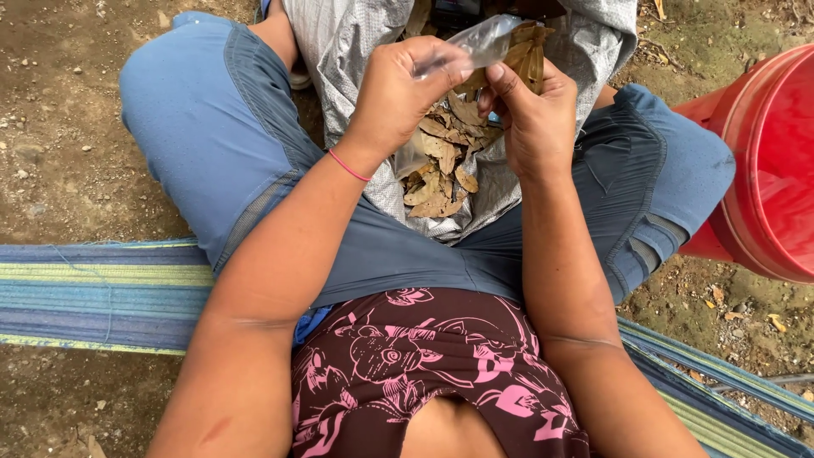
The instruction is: Packing dried leaves into small plastic sleeves while sitting in a hammock.
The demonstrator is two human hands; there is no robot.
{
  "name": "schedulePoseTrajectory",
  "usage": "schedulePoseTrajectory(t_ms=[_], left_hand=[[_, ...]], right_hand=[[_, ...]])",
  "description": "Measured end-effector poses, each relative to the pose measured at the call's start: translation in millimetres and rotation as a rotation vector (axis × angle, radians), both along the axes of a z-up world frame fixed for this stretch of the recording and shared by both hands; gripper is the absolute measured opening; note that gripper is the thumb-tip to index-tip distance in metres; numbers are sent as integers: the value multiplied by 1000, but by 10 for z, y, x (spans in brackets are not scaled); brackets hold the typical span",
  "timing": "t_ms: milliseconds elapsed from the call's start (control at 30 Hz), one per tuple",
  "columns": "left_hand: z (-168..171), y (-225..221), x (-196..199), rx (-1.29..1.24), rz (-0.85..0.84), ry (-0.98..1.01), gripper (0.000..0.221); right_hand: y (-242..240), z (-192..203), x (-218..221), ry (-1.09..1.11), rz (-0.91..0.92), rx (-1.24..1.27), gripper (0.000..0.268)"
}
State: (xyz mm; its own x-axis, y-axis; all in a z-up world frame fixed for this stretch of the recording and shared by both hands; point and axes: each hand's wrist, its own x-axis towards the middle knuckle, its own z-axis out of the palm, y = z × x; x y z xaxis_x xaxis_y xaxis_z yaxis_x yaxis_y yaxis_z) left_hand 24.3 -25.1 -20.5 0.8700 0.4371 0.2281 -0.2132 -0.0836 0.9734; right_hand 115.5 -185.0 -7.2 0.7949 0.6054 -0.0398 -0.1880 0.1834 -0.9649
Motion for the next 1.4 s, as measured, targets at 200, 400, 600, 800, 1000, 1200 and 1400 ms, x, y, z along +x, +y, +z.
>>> schedulePoseTrajectory(t_ms=[200,400,600,800,1000,1200,1400], left_hand=[[95,20,-10,-47,-93,22,19],[150,10,-50,-186,-338,169,20],[266,-33,-73,-362,-516,333,23],[233,6,-67,-398,-569,353,22],[310,73,-98,-467,-564,226,17],[276,30,-105,-419,-614,219,19],[153,17,-88,-351,-636,188,20]], right_hand=[[-125,73,86,-157,-130,43,16],[-326,399,144,-400,-133,320,14],[-320,461,33,-647,-40,96,10],[-374,435,69,-517,6,53,34],[-352,632,17,-723,62,-421,25],[-267,875,-266,-986,-80,-169,28],[-173,843,-353,-1204,66,-237,5]])
